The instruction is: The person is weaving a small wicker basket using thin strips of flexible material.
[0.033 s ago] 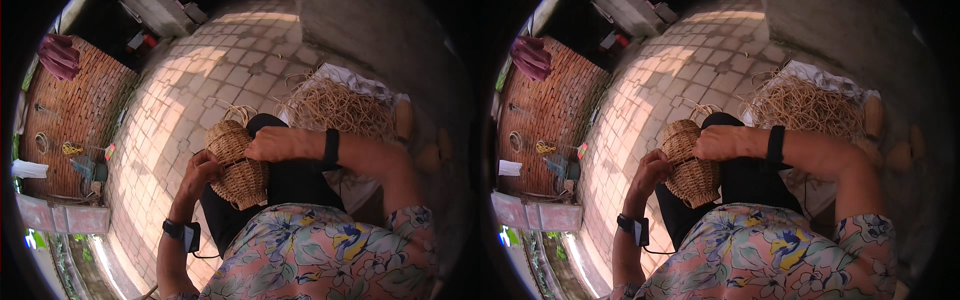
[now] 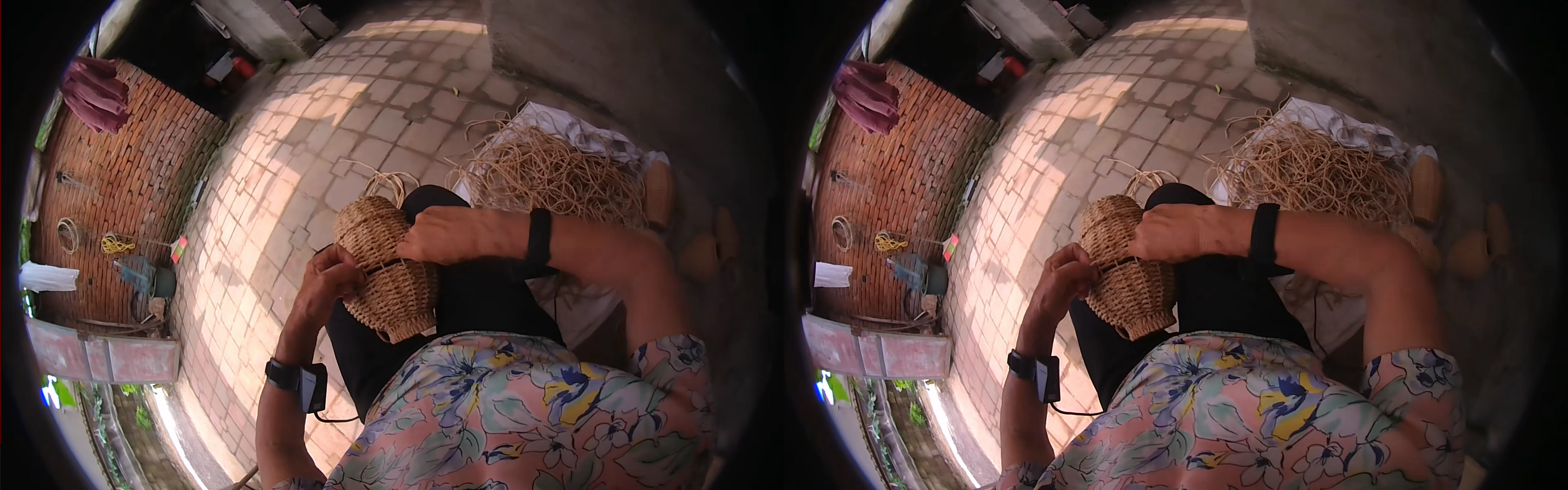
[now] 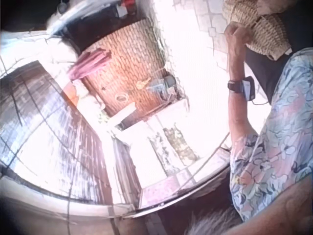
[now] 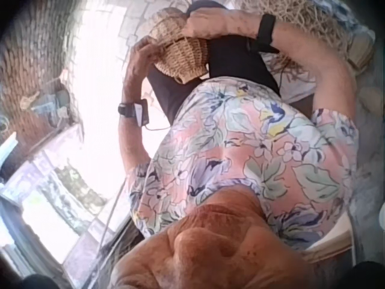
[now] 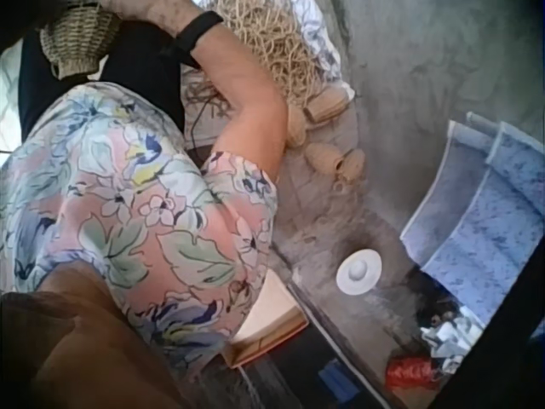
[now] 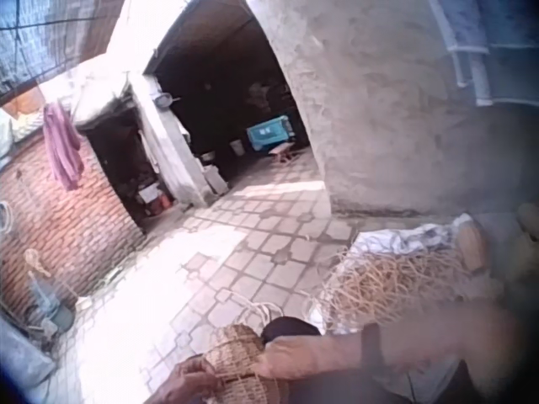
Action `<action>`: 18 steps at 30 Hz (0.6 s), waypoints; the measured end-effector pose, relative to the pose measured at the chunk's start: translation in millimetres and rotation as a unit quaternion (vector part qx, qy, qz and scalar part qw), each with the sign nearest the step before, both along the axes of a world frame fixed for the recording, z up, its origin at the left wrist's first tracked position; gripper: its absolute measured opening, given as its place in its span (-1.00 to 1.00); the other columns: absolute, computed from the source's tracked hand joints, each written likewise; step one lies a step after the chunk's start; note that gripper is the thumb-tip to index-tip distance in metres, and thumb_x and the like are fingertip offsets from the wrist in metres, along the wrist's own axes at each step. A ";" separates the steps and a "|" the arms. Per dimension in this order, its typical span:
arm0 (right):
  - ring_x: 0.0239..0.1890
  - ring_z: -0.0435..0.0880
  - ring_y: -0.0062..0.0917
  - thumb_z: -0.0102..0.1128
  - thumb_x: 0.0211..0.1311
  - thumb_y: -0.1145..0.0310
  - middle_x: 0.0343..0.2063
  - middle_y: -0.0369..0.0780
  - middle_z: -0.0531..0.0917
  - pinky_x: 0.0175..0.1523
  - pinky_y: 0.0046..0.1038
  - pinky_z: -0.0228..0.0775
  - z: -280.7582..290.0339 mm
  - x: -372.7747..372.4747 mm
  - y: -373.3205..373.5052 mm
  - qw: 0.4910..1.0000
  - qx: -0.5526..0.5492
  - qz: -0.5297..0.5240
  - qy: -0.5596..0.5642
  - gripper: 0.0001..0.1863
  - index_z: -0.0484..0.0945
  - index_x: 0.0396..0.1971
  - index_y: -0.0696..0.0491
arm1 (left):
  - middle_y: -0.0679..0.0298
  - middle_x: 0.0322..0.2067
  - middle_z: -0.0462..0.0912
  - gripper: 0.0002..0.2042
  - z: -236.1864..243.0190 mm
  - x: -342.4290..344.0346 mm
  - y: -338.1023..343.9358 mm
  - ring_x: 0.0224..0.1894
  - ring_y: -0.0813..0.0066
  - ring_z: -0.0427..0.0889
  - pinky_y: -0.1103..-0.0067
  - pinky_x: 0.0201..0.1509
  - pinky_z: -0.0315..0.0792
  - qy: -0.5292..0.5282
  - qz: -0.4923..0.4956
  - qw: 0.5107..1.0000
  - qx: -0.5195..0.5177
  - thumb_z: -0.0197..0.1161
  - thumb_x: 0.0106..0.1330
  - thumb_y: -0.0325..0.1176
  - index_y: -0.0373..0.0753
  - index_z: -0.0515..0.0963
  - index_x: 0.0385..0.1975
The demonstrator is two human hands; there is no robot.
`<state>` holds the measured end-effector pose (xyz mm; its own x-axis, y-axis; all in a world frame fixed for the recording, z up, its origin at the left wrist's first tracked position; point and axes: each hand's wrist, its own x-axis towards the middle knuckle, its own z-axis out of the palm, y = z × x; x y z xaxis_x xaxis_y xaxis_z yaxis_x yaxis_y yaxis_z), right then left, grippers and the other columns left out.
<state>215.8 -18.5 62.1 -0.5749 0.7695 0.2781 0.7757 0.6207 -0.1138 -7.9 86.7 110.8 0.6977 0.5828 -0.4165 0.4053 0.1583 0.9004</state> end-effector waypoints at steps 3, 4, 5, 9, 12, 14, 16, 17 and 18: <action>-0.46 0.66 -0.23 0.11 -0.02 0.47 -0.59 -0.14 0.60 -0.37 -0.29 0.48 4.1 -0.8 3.2 0.999 -0.031 0.008 0.009 -0.91 0.44 -0.46 0.11 | 0.31 -0.59 0.53 -0.94 0.7 0.9 -1.4 -0.63 0.65 0.41 0.69 -0.57 0.33 0.011 -0.004 1.000 0.012 0.16 0.09 -0.47 -0.23 0.41 -0.51; -0.45 0.65 -0.21 0.15 -0.05 0.46 -0.59 -0.13 0.61 -0.37 -0.27 0.47 3.9 -0.5 3.7 0.998 -0.055 0.006 0.020 -0.88 0.45 -0.46 0.12 | 0.31 -0.59 0.53 -0.94 0.1 -0.3 -0.8 -0.63 0.65 0.41 0.69 -0.57 0.33 0.012 -0.006 1.000 0.012 0.16 0.09 -0.47 -0.23 0.41 -0.51; -0.45 0.65 -0.21 0.15 -0.05 0.46 -0.59 -0.13 0.61 -0.37 -0.27 0.47 -2.1 -0.2 3.8 0.998 -0.054 0.006 0.020 -0.88 0.45 -0.46 0.12 | 0.32 -0.60 0.52 -0.94 0.3 -3.1 0.0 -0.63 0.66 0.41 0.70 -0.57 0.33 0.018 -0.016 0.999 0.023 0.16 0.09 -0.47 -0.23 0.41 -0.51; -0.52 0.63 -0.25 0.16 -0.08 0.47 -0.63 -0.13 0.58 -0.40 -0.33 0.44 -33.5 0.7 -7.1 0.952 -0.086 -0.093 0.278 -0.90 0.46 -0.52 0.13 | 0.36 -0.61 0.49 -0.94 5.4 -7.8 -9.9 -0.62 0.67 0.41 0.70 -0.56 0.33 0.040 -0.029 0.998 0.045 0.15 0.10 -0.45 -0.23 0.41 -0.50; -0.58 0.59 -0.31 0.14 -0.08 0.45 -0.68 -0.17 0.57 -0.43 -0.38 0.38 -40.1 -7.5 -15.0 0.885 -0.104 -0.145 0.430 -0.91 0.44 -0.57 0.13 | 0.36 -0.60 0.50 -0.94 3.2 -12.3 -10.4 -0.62 0.67 0.41 0.70 -0.55 0.34 0.039 -0.030 0.998 0.049 0.16 0.10 -0.43 -0.23 0.42 -0.50; -0.56 0.61 -0.31 0.13 -0.04 0.45 -0.67 -0.18 0.57 -0.40 -0.38 0.43 -39.1 -11.7 -18.6 0.852 -0.117 -0.185 0.475 -0.93 0.45 -0.56 0.11 | 0.36 -0.59 0.50 -0.94 2.1 -16.3 -10.7 -0.62 0.68 0.42 0.70 -0.54 0.35 0.044 -0.029 0.997 0.048 0.16 0.10 -0.43 -0.22 0.42 -0.50; -0.54 0.63 -0.30 0.12 -0.02 0.46 -0.66 -0.17 0.58 -0.39 -0.35 0.45 -49.3 -15.5 -19.6 0.890 -0.021 -0.165 0.423 -0.94 0.45 -0.56 0.10 | 0.36 -0.59 0.51 -0.94 0.2 -17.3 -11.0 -0.62 0.68 0.42 0.70 -0.54 0.35 0.049 -0.028 0.997 0.049 0.16 0.10 -0.42 -0.22 0.43 -0.49; -0.52 0.64 -0.29 0.12 0.00 0.46 -0.65 -0.16 0.59 -0.37 -0.33 0.48 -46.8 -17.0 -20.1 0.917 0.074 -0.143 0.366 -0.94 0.45 -0.56 0.10 | 0.35 -0.58 0.51 -0.93 -1.7 -18.1 -11.4 -0.62 0.68 0.42 0.69 -0.54 0.35 0.041 -0.025 0.998 0.042 0.16 0.09 -0.42 -0.22 0.43 -0.50; -0.52 0.64 -0.29 0.12 0.00 0.46 -0.65 -0.16 0.59 -0.37 -0.33 0.48 -43.8 -14.7 -20.6 0.917 0.074 -0.143 0.366 -0.94 0.45 -0.56 0.10 | 0.35 -0.58 0.52 -0.93 -2.7 -17.9 -11.4 -0.62 0.67 0.42 0.69 -0.54 0.35 0.032 -0.022 0.999 0.035 0.16 0.09 -0.42 -0.22 0.43 -0.50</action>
